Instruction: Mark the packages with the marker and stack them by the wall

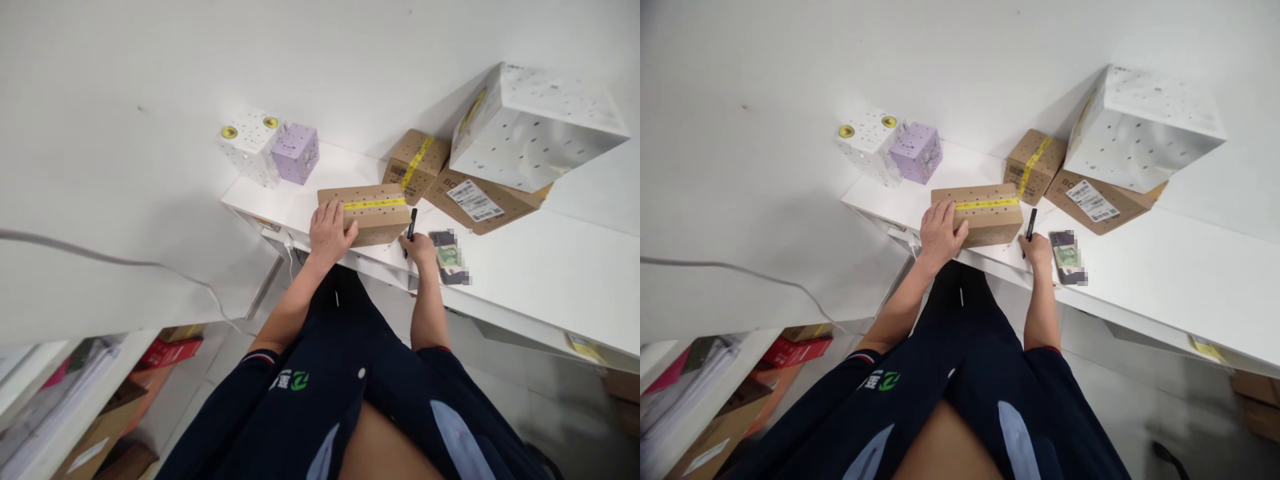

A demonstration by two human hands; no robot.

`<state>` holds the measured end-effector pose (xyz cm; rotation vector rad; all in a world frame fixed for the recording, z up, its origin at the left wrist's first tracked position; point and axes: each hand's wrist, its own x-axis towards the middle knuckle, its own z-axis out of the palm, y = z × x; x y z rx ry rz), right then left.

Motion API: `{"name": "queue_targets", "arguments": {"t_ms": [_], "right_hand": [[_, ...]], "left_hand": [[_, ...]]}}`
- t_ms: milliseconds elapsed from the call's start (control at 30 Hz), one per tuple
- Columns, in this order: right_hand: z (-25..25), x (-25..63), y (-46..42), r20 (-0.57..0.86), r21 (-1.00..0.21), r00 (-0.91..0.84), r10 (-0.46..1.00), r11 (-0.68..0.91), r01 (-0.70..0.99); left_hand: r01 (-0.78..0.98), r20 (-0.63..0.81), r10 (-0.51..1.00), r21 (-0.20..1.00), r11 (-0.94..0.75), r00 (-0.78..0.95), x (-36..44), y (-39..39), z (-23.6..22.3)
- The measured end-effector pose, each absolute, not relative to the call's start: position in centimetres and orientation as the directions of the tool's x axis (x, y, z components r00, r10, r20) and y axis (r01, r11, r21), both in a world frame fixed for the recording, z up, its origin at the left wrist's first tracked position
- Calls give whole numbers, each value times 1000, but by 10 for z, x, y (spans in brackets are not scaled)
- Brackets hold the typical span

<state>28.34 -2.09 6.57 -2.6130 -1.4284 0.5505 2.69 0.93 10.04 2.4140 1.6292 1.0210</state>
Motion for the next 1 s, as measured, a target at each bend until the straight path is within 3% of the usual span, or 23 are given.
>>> {"name": "queue_targets", "arguments": {"t_ms": [133, 300, 400, 500, 700, 867, 1000], "right_hand": [[64, 272, -8, -245, -208, 512, 823, -561, 801], [66, 275, -16, -188, -293, 539, 821, -571, 767], [66, 287, -38, -35, -310, 616, 787, -595, 742], [62, 309, -66, 95, -248, 713, 695, -677, 693], [50, 342, -98, -137, -213, 735, 664, -745, 633], [55, 339, -95, -117, -177, 713, 691, -721, 670], [62, 331, -96, -88, -218, 735, 672, -733, 644]], "left_hand": [[820, 489, 844, 374, -433, 223, 27, 9, 101], [821, 484, 844, 369, -435, 230, 27, 10, 100], [815, 488, 843, 380, -438, 226, 26, 11, 99], [803, 489, 843, 398, -443, 223, 26, 11, 98], [795, 472, 852, 417, -441, 225, 26, 10, 99], [796, 475, 850, 411, -444, 229, 26, 10, 100], [801, 465, 856, 412, -434, 225, 26, 9, 101]]}}
